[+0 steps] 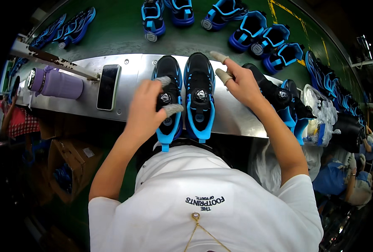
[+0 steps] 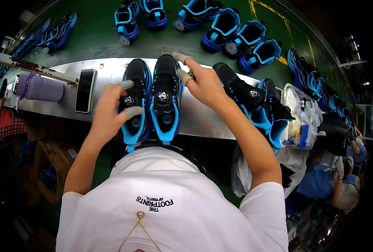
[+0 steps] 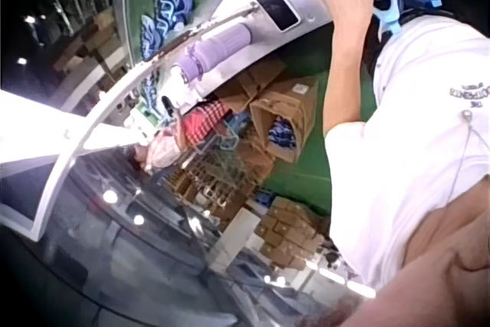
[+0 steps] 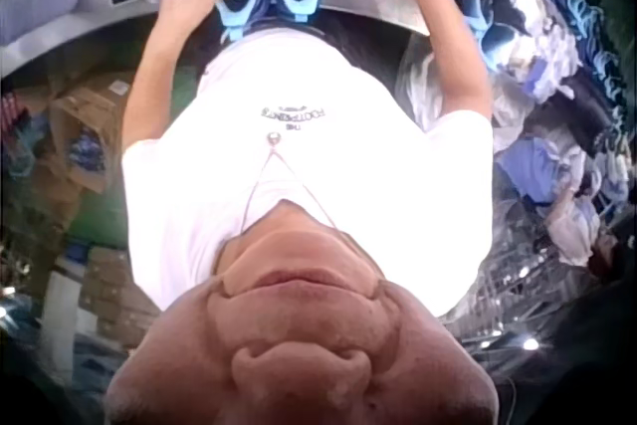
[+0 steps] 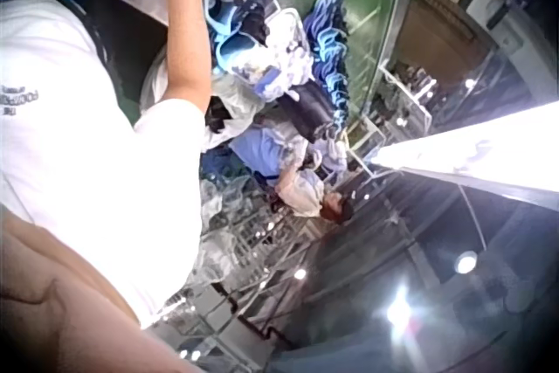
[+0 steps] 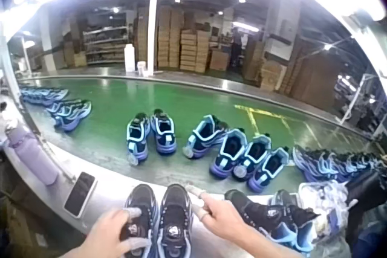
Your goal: The person cleans various pairs of blue and black shoes by hand using a small cloth to wipe the surfaces. They pick up one shoe at a time, wipe the toe and sides, and then place it back onto a row on the workbench.
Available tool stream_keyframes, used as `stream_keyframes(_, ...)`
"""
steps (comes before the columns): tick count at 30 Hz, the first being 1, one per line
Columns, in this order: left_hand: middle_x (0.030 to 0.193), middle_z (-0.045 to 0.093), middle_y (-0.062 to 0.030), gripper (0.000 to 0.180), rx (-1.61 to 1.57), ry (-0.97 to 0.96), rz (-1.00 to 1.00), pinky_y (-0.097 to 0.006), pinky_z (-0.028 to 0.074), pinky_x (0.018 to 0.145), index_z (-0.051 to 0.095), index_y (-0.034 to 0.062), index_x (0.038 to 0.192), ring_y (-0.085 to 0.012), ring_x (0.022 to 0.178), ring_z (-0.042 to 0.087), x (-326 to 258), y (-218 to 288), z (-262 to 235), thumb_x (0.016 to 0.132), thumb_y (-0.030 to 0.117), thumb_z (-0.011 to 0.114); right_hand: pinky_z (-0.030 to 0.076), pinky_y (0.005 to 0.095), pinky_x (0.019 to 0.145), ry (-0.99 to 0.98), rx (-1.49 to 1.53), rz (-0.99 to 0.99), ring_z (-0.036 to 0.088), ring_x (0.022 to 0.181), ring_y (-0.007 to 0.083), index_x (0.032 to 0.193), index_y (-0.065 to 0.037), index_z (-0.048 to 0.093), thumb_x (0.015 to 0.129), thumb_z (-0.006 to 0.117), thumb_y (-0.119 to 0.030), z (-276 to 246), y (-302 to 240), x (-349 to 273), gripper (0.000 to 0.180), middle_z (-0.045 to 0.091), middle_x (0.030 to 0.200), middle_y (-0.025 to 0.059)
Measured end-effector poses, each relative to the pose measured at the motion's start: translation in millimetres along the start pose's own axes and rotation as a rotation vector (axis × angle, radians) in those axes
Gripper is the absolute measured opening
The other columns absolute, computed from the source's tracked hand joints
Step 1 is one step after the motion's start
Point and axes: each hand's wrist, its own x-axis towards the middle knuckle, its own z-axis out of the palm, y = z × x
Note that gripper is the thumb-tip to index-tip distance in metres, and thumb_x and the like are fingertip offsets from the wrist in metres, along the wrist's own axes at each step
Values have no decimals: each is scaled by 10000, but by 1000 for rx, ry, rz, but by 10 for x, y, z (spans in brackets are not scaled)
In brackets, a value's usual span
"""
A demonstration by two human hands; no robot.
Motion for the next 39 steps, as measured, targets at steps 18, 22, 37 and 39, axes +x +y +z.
stream_keyframes(18,1015,539,-58,462,-313,-397,7,-286,443,839,583,64,1285,-158,914,542,122,-335,-220,835,71,691,400,218,591,-70,123,-11,420,605,66,1284,-105,607,951,561,-97,-7,-384,-17,337,537,705,9)
stream_keyframes(22,1039,521,-89,409,-143,-46,78,-300,448,840,610,17,1153,-191,922,546,60,-202,-114,791,150,748,409,215,594,-114,169,-9,433,616,64,1282,-104,608,958,560,-106,49,-446,30,328,549,720,3)
stream_keyframes(37,881,642,-56,178,-752,-29,-461,-213,486,672,654,-17,1043,-118,668,576,-456,-250,-279,935,98,570,451,391,787,-568,-178,-523,533,863,288,1460,-217,413,832,696,-170,498,-605,365,691,557,937,101)
stream_keyframes(39,843,655,-82,215,-1011,-239,-693,-227,493,591,658,-24,1063,-107,608,577,-597,-179,-266,961,105,519,452,392,787,-593,-213,-625,533,855,285,1462,-222,410,836,687,-166,585,-630,434,687,556,929,100)
